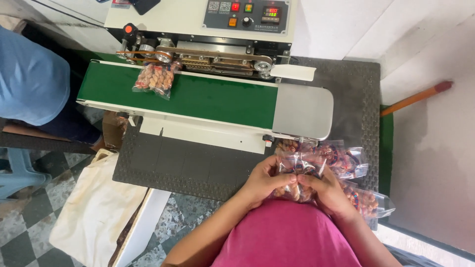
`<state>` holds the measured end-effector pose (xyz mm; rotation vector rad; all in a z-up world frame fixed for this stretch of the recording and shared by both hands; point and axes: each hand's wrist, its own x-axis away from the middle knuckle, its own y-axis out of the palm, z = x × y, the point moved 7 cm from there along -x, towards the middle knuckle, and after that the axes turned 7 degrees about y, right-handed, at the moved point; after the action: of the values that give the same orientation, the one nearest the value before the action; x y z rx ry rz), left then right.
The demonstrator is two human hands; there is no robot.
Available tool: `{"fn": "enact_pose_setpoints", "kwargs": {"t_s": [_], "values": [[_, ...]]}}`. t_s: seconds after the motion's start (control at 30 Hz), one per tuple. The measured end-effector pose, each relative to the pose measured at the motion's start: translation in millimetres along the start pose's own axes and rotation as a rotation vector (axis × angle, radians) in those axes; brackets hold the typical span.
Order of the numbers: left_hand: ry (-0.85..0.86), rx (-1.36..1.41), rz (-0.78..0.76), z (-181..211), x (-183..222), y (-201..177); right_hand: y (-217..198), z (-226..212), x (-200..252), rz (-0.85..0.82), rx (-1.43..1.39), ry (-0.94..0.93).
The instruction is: The person is feeding small plastic bags filled with snacks into a continuous heat-sealing machine to seal them.
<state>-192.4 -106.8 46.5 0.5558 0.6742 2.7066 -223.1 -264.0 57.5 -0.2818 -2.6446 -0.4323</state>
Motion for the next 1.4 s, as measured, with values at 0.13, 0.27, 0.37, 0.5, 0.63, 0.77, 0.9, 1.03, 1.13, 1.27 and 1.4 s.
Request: {"fn": "enact_pose_setpoints", "kwargs": {"t_s": [0.13,0.27,0.37,0.5,0.63,0.77,0.9,1.03,1.13,1.27,1.4], "values": [[-0.015,0.013,0.084,-9,-9,-7,34,-31,18,0.085,-0.071,0.015],[-0.013,0.045,0.225,-38,-29,-28,32,-30,11,0.199,-0.107,0.017],[-0.015,0.075,0.338,-21,-26,-26,34,-32,3,0.252,-0.183,0.048],[0.075,0.003,0.396,-19,-40,-37,5,-1,-38,0.291,-0.294,0.072],[0.129,-0.088,0.393,-8,-66,-40,22,-28,-45,0.312,-0.303,-0.002],[0.309,-0.212,0.372,33,-99,-43,15,-47,-76,0.328,-0.306,-0.182],[0.278,-0.125,0.41,55,-125,-49,20,-70,-97,0.351,-0.026,-0.415],[0.205,-0.049,0.389,45,-165,-62,-6,-64,-151,0.345,0.194,-0.62],[0.208,-0.115,0.369,46,-185,-68,-22,-54,-188,0.379,0.22,-0.563],[0.25,-0.21,0.35,47,-218,-70,-40,-41,-229,0.409,0.112,-0.314],[0.238,-0.21,0.374,43,-245,-77,-41,-44,-249,0.413,0.015,-0.176]]}}
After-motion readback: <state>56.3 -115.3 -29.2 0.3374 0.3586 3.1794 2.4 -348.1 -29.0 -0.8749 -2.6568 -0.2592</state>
